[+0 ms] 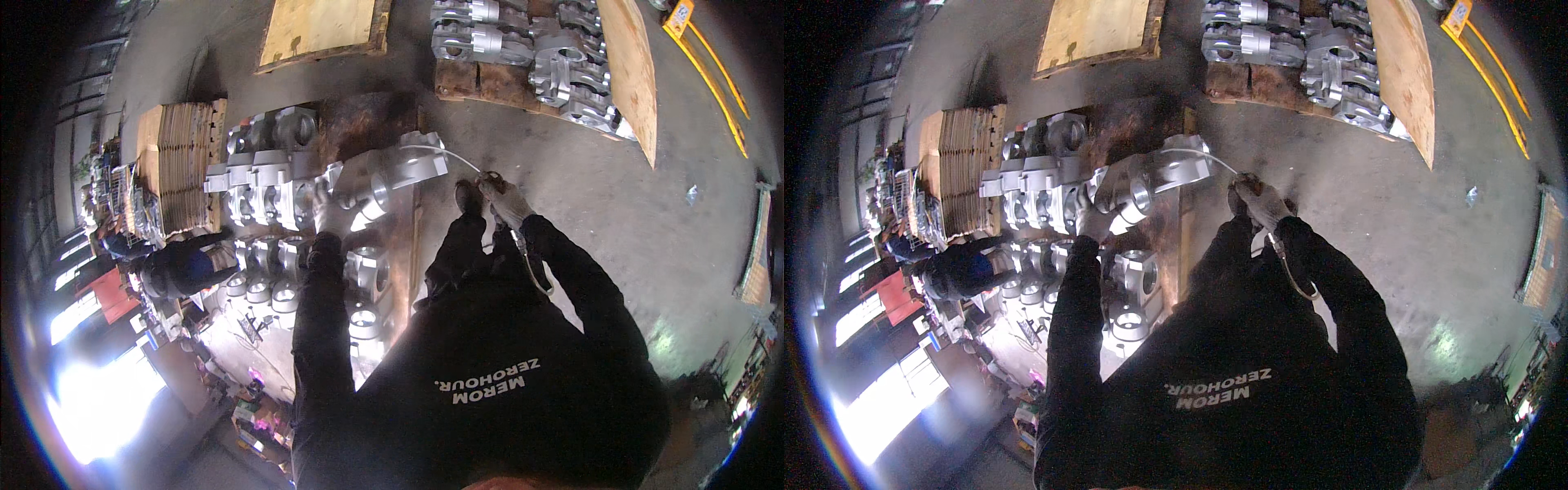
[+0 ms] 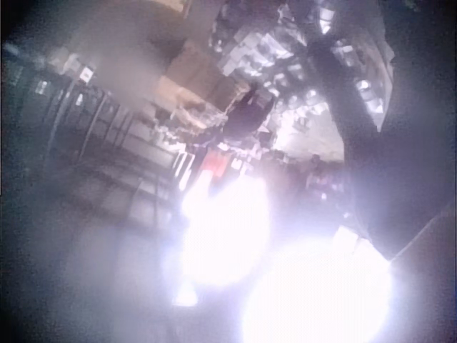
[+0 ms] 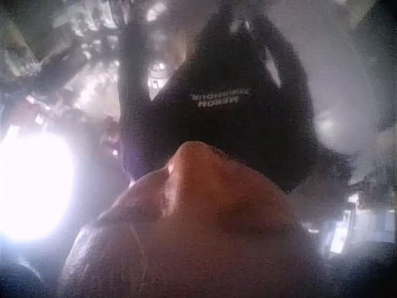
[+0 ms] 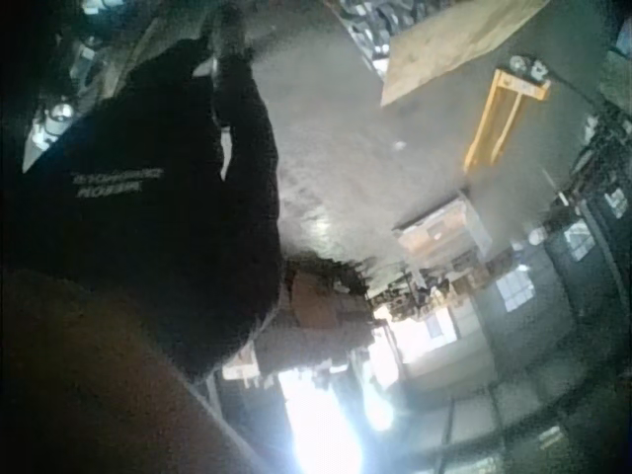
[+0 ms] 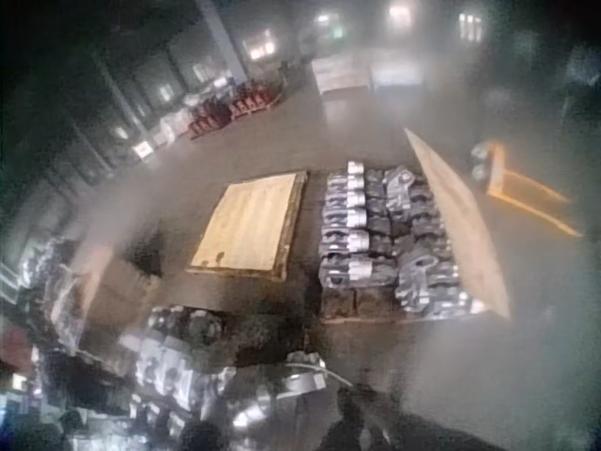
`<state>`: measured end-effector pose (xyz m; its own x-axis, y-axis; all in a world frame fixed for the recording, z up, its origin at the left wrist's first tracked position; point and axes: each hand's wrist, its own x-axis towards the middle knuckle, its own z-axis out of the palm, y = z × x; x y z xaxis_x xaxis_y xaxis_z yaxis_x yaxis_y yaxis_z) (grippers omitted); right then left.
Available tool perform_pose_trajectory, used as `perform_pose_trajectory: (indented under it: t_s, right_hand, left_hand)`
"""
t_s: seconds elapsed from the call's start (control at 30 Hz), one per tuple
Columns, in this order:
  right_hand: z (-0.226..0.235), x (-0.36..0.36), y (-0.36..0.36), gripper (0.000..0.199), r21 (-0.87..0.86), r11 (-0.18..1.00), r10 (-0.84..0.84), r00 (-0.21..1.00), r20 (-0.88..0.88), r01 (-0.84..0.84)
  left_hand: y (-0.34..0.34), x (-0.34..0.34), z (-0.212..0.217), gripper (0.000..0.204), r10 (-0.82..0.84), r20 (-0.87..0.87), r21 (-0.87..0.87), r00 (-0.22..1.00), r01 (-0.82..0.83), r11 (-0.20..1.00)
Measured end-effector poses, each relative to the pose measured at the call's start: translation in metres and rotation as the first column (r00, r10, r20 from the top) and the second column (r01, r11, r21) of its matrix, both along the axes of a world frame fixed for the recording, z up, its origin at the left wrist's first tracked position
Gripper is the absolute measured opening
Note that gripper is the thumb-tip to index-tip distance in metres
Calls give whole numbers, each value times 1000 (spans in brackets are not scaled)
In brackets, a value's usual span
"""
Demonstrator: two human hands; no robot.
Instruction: The person uses a handheld spray tool to clean the surface of multiple metal castings arranged on a wooden pallet. They systematically move from one casting to the next, spraying each one and then placing it back in position.
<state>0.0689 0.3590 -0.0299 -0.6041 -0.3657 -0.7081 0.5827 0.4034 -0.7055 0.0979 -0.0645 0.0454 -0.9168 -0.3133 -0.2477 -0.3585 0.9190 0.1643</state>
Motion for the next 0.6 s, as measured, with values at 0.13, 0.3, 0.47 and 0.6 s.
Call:
perform_pose_trajectory:
  t_s: [0.13,0.3,0.47,0.6]
  right_hand:
    - [9,21,-15,39,-213,959,-176,981,82,190]
    - [-25,23,-21,32,-227,966,-130,991,-17,122]
    - [-31,32,-24,27,-355,899,-224,965,134,258]
    - [-15,29,-20,31,-306,928,-181,976,124,211]
  left_hand:
    - [31,-3,-12,135,-215,435,-374,875,392,840]
    - [34,-15,-17,139,-208,480,-381,853,415,826]
    - [29,-15,-26,144,-87,589,-385,803,373,844]
    - [38,-13,-23,146,-72,587,-375,806,350,858]
